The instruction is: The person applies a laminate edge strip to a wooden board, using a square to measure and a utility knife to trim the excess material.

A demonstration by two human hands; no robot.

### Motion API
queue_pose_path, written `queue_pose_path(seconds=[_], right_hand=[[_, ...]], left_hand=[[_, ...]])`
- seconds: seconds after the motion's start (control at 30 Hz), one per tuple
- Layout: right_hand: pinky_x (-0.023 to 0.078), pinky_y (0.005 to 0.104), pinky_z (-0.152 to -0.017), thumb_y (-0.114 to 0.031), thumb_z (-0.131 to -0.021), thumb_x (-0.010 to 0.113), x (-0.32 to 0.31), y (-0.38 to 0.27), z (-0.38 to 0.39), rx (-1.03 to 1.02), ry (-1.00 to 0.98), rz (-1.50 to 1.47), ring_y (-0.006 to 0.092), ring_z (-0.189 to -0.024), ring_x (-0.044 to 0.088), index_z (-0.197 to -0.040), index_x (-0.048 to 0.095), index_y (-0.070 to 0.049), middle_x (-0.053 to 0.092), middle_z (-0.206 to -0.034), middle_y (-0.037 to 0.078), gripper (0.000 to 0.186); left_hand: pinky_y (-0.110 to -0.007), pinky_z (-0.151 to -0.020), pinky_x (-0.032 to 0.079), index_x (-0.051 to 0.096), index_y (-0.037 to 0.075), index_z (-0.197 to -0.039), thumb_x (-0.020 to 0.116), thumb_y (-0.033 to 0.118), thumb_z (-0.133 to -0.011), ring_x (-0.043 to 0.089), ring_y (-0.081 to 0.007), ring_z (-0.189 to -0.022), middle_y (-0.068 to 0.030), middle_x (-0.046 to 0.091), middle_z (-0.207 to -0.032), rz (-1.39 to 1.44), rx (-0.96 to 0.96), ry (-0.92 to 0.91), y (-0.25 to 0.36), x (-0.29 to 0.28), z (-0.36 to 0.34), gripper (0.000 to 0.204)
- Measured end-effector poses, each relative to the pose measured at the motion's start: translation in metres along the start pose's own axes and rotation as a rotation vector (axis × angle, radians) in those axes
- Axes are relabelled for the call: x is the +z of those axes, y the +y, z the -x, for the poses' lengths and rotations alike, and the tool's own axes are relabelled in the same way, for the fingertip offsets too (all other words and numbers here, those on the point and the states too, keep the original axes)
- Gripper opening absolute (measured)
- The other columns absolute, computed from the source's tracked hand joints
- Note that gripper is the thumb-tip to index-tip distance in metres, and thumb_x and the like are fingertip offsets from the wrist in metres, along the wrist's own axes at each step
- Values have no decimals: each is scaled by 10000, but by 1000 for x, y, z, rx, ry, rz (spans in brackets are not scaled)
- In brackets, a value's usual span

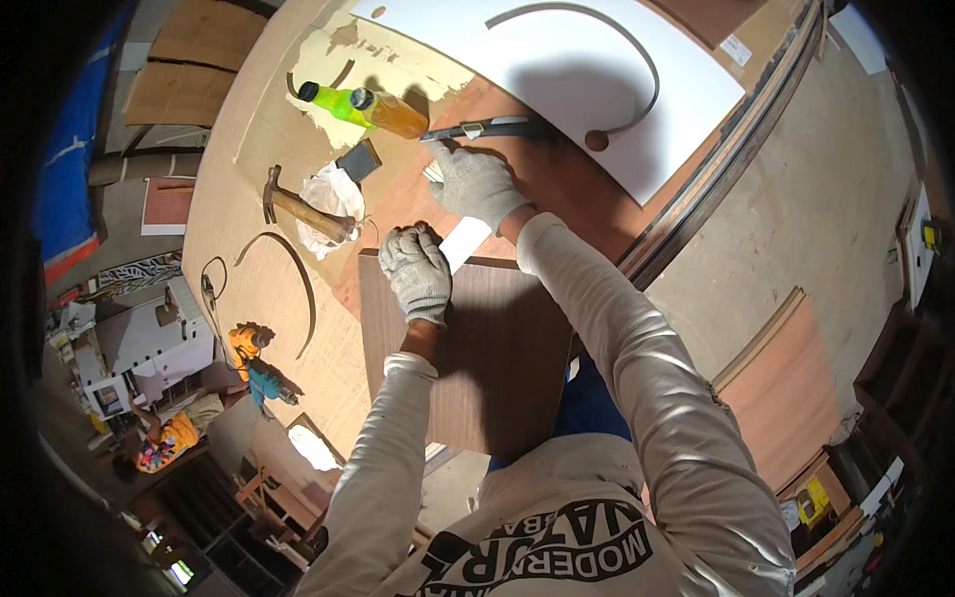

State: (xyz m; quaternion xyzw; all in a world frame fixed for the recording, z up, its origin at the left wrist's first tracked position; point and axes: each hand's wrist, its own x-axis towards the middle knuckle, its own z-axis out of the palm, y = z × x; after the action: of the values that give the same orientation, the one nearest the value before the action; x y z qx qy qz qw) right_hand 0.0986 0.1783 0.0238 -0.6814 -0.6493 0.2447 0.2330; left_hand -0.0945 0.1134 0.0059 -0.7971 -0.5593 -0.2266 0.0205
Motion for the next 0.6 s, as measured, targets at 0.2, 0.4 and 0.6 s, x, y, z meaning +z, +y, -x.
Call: queue_pose_path(seconds=[0.2, 0.4, 0.6], right_hand=[[617, 517, -743, -386, -949, 703, 7, 4, 6, 24, 15, -30, 369, -867, 758, -1561, 470, -139, 733, -1011, 184, 700], [616, 513, -706, -391, -944, 715, 9, 8, 12, 62, 48, 5, 365, -845, 755, -1520, 497, -137, 729, -996, 181, 667], [615, 509, -681, -419, -959, 697, 13, 13, 18, 101, 98, 72, 358, -820, 756, -1500, 513, -123, 730, -952, 164, 643]], left_hand=[[-605, -1222, 291, 579, 67, -1410, 573, 176, -1033, 504, -392, -1383, -180, 594, -1380, -31, 8, -111, -5, 1, 3, 393], [-617, -1244, 260, 568, 73, -1434, 562, 213, -1035, 480, -386, -1425, -188, 578, -1432, 0, -1, -149, -4, 4, -2, 423], [-583, -1224, 293, 585, 98, -1426, 560, 227, -1059, 486, -378, -1427, -165, 582, -1458, -45, 62, -175, -4, 0, -9, 390]])
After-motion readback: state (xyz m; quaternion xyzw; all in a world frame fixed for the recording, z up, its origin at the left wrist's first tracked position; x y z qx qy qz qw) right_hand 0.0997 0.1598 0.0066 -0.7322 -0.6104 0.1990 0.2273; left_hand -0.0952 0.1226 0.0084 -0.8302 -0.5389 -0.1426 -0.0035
